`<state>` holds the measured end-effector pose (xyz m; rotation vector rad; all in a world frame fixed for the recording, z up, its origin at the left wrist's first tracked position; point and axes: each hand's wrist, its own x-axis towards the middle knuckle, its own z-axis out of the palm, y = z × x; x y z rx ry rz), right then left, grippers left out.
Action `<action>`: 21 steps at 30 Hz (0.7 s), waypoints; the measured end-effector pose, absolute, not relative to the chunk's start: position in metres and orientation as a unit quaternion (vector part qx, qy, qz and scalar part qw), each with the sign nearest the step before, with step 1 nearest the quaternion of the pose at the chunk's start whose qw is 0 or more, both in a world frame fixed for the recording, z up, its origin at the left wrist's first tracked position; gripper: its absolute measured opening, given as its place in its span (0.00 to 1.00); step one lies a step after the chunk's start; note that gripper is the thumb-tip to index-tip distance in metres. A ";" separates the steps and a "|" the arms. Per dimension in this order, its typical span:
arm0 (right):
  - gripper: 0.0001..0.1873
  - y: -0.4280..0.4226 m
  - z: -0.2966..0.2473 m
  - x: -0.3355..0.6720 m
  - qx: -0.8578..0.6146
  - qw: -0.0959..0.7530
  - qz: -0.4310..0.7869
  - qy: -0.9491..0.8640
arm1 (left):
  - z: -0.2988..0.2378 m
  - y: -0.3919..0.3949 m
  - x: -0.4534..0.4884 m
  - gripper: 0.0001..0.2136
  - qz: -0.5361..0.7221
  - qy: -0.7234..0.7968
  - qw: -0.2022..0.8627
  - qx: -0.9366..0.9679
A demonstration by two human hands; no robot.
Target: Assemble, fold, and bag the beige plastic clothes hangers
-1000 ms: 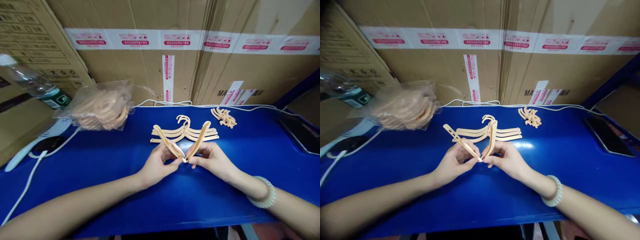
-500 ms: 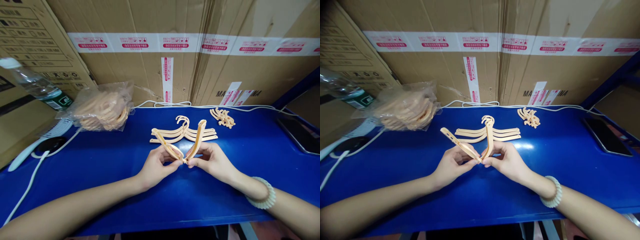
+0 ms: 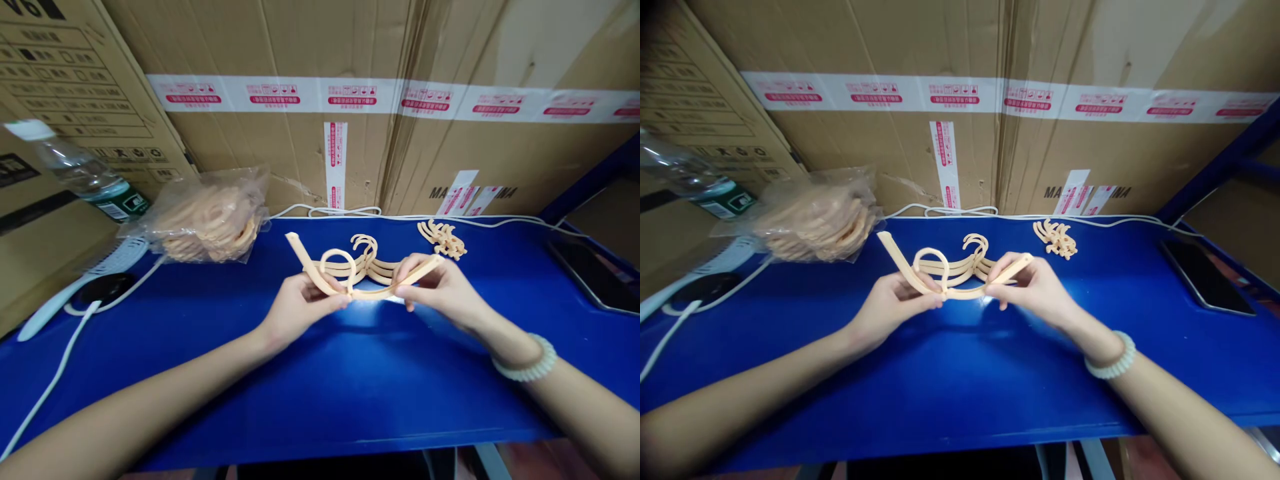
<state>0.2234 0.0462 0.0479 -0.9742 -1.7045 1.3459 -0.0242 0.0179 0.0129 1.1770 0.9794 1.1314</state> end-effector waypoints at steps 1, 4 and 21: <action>0.13 0.053 0.053 0.232 -0.377 0.354 0.505 -0.691 | 0.015 0.024 -0.029 0.11 0.493 0.412 0.589 0.490; 0.13 0.070 0.063 0.253 -0.372 0.301 0.404 -0.779 | 0.021 0.041 -0.045 0.12 0.507 0.385 0.620 0.458; 0.04 0.081 0.057 0.269 -0.338 0.052 0.175 -0.923 | 0.015 0.057 -0.067 0.08 0.309 0.278 0.097 0.904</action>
